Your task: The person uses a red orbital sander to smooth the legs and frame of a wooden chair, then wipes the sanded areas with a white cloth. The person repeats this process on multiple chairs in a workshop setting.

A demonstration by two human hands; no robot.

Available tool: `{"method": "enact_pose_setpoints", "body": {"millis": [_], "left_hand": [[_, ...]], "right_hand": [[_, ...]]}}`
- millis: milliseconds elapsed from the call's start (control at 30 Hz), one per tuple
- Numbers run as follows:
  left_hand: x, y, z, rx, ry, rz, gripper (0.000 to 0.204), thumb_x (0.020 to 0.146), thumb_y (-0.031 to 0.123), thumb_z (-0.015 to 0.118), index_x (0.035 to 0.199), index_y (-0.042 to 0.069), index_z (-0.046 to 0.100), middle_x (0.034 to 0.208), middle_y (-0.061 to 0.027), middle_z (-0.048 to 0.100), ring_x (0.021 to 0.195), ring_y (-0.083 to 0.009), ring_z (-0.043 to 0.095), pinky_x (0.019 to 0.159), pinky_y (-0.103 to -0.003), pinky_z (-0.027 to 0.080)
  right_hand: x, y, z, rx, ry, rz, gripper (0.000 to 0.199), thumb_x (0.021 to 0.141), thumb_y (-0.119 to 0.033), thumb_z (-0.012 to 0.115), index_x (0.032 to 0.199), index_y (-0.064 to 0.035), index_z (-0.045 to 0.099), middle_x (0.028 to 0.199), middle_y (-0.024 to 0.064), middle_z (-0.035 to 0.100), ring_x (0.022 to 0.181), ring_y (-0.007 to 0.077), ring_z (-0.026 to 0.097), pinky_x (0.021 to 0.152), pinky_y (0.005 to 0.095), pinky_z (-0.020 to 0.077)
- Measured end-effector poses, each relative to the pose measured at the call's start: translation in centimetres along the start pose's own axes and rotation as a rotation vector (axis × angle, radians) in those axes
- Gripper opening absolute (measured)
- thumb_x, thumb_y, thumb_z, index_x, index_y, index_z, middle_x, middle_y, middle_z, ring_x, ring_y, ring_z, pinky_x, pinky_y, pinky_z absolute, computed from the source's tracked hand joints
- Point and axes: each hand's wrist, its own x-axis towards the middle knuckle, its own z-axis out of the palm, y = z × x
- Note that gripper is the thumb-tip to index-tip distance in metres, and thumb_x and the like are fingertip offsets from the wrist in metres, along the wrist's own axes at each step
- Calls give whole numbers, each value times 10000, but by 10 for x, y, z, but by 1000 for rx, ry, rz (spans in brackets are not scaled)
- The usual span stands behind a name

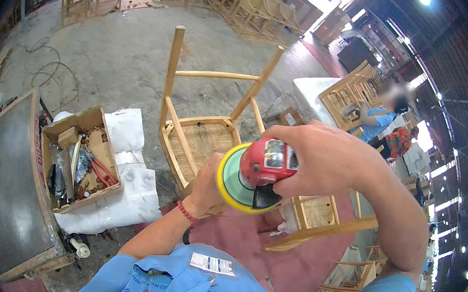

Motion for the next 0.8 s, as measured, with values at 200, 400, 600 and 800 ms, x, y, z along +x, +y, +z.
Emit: {"method": "enact_pose_setpoints", "body": {"millis": [200,400,600,800], "left_hand": [[3,4,-3,-52,26,30,398,738,144,778,1005,27,507,865,-167,584,816,-374,603,705,-439,494],[8,3,-2,-21,42,-48,418,704,115,791,1011,32,519,882,-173,583,827,-379,600,701,-442,493],[6,1,-4,0,-2,-80,470,714,125,804,1073,34,516,903,-185,606,840,-382,626,702,-430,510],[5,-2,-2,-22,-41,-123,448,739,101,795,1075,42,504,914,-184,623,859,-367,646,699,-423,516]], "right_hand": [[34,-33,-22,-239,-157,137,633,659,-312,703,1227,-47,612,990,218,694,927,367,670,839,427,532],[65,9,-37,-250,103,147,686,645,-323,699,1248,-16,589,1025,244,683,949,367,670,847,418,534],[14,83,24,375,371,75,738,586,-245,778,1251,-2,572,1055,142,687,987,233,658,919,349,491],[-6,136,147,896,592,-59,763,576,-180,829,1271,-14,561,1109,61,663,1036,155,613,958,320,456]]}}
